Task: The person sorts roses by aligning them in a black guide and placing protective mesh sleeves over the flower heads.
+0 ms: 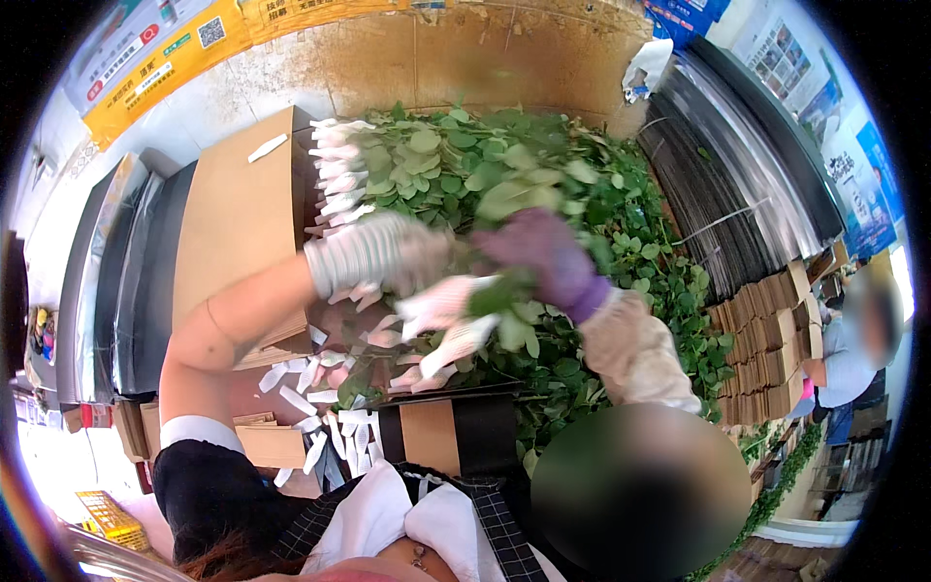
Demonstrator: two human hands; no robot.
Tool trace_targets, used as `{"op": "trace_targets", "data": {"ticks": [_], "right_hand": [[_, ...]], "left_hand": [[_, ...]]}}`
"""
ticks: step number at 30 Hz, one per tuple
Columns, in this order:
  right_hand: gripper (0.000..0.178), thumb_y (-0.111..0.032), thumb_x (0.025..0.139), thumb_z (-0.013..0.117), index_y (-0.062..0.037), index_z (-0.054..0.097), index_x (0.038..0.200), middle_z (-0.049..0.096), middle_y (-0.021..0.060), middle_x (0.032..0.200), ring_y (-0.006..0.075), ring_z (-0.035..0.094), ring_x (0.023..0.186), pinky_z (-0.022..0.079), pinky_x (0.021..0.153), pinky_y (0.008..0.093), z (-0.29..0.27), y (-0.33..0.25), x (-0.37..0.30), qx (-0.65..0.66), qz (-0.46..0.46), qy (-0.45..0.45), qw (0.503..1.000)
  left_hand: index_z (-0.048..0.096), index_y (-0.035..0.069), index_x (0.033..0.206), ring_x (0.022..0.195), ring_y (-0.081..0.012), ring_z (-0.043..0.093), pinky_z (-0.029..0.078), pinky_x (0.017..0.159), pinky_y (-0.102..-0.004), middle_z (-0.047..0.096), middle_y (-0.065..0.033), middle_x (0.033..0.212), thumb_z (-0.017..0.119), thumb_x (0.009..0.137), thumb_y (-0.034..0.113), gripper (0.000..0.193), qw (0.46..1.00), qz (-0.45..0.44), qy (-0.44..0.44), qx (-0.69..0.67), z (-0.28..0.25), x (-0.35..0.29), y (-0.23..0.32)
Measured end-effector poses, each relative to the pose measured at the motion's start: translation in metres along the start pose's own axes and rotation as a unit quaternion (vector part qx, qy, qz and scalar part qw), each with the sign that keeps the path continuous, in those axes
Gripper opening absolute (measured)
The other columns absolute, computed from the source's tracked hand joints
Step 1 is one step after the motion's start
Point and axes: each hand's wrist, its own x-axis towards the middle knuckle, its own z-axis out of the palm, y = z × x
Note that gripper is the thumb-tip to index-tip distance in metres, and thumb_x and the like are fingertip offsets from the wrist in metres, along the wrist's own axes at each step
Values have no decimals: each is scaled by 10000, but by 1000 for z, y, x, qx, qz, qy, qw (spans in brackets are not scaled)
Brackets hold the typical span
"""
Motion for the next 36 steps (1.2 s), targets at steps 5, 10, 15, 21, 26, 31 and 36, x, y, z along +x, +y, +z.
{"op": "trace_targets", "data": {"ticks": [5, 10, 15, 21, 26, 31, 36], "right_hand": [[486, -260, 757, 643, -101, 562, 1209, 634, 117, 1089, 248, 596, 955, 476, 846, 383, -133, -40, -37, -165, 127, 144, 967], [480, -276, 757, 651, -104, 573, 1199, 634, 116, 1094, 263, 597, 953, 475, 853, 388, -175, -93, -104, -248, 246, 165, 922], [475, -291, 757, 659, -107, 584, 1188, 634, 116, 1098, 277, 598, 951, 473, 859, 393, -186, -126, -136, -292, 309, 171, 889], [470, -310, 757, 670, -110, 597, 1176, 634, 116, 1103, 294, 600, 949, 472, 868, 400, -177, -123, -113, -286, 279, 184, 898], [467, -325, 757, 678, -112, 608, 1166, 634, 115, 1107, 309, 601, 947, 471, 875, 405, -155, -105, -86, -251, 224, 159, 928], [463, -340, 757, 686, -115, 619, 1156, 635, 115, 1111, 323, 602, 945, 470, 881, 410, -116, -75, -43, -169, 145, 144, 964], [461, -356, 756, 695, -117, 630, 1146, 635, 114, 1115, 338, 603, 944, 469, 888, 416, -70, -53, 17, -70, 16, 197, 978]], "left_hand": [[643, 79, 1036, 910, -298, 639, 489, 810, -407, 667, -155, 950, 521, 894, 293, 284, 795, 157, 470, 350, -149, 92, -67], [305, 139, 1438, 1401, -270, 253, 241, 1122, -463, 336, -90, 1487, 519, 850, 186, 628, 751, -27, 443, 488, -183, 134, -78], [383, 145, 1418, 1358, -299, 347, 299, 1084, -492, 372, -94, 1472, 525, 873, 221, 569, 779, -218, 253, 530, -166, 133, -17], [678, 81, 1050, 1011, -334, 625, 503, 852, -433, 666, -169, 1020, 598, 777, 191, 305, 668, -41, 357, 652, -167, 108, -25], [623, 30, 990, 836, -356, 642, 522, 721, -415, 656, -210, 898, 629, 746, 212, 304, 816, 74, 315, 478, -80, 13, 4], [560, 33, 1096, 745, -219, 659, 574, 607, -357, 613, -69, 858, 770, 731, 163, 441, 975, -136, -21, -176, -15, -55, -80], [454, 34, 1313, 1081, -304, 583, 527, 888, -448, 561, -190, 1221, 649, 860, 321, 571, 863, 29, -147, -482, 18, -92, -53]]}}
